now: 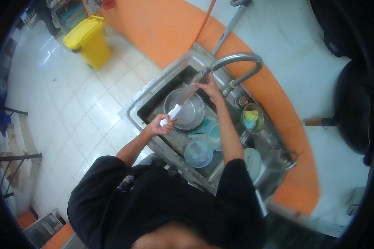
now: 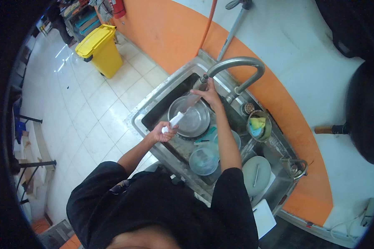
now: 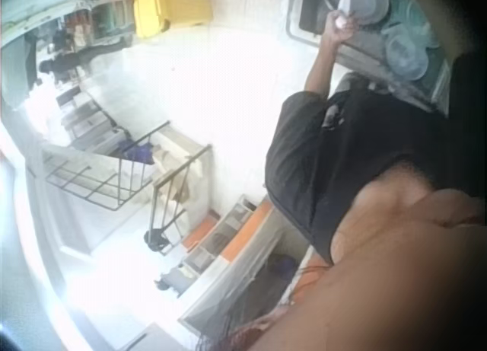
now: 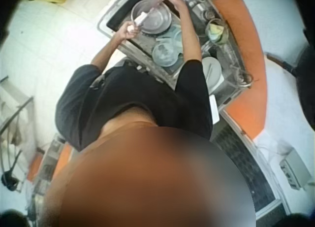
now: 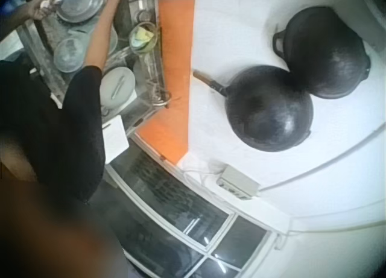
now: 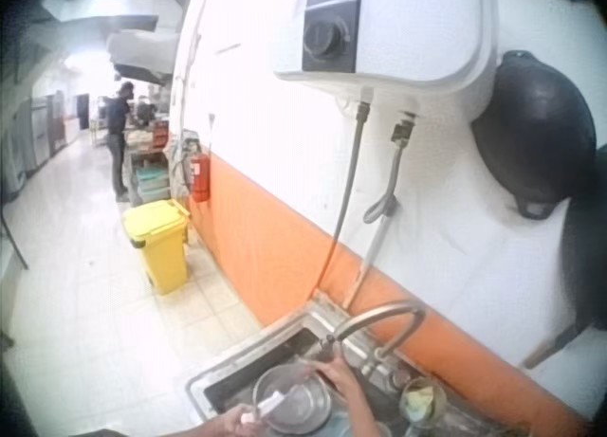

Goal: The person washes a white cutting board, a black pot, a metal bowl, a white ladle, and a green ladle in a double-basin stainless steel sink using a yellow sponge and running water. The person scrubs and rinses each item and places them in the adjacent basin.

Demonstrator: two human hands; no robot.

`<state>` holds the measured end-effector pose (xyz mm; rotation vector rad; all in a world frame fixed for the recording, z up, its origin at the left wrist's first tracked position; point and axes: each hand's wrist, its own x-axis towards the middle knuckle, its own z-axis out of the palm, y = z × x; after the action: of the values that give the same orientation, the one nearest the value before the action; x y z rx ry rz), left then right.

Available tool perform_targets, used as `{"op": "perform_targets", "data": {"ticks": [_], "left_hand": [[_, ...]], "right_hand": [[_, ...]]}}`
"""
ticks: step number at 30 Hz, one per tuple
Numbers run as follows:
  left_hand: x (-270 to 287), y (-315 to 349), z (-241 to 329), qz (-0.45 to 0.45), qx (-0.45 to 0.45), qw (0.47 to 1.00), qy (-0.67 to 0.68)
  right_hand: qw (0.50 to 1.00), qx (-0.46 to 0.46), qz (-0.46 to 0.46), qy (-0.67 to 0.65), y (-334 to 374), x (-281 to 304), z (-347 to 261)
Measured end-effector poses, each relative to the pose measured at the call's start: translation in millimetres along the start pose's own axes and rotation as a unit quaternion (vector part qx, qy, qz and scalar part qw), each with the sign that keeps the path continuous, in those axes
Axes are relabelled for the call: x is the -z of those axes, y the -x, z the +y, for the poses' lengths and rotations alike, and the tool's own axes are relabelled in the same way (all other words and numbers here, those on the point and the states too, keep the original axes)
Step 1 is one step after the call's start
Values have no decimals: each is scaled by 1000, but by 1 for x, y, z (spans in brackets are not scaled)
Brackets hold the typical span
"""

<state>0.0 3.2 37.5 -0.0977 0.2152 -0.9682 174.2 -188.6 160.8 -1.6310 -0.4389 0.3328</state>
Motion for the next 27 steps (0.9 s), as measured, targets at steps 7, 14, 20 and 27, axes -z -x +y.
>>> {"op": "perform_targets", "data": {"ticks": [7,14,20,27], "left_hand": [[14,-17,4,34,16,999,12],[13,-30,6,67,32,997,11],[0,-48,3,53,19,998,23],[-22,-64,0,29,14,999,44]], "right_hand": [[987,-112,-115,-15,15,-22,-23],[975,-169,-113,-91,40,-26,-16],[955,-191,-152,-168,47,-32,-21],[944,-217,-206,-141,52,-25,-23]]}}
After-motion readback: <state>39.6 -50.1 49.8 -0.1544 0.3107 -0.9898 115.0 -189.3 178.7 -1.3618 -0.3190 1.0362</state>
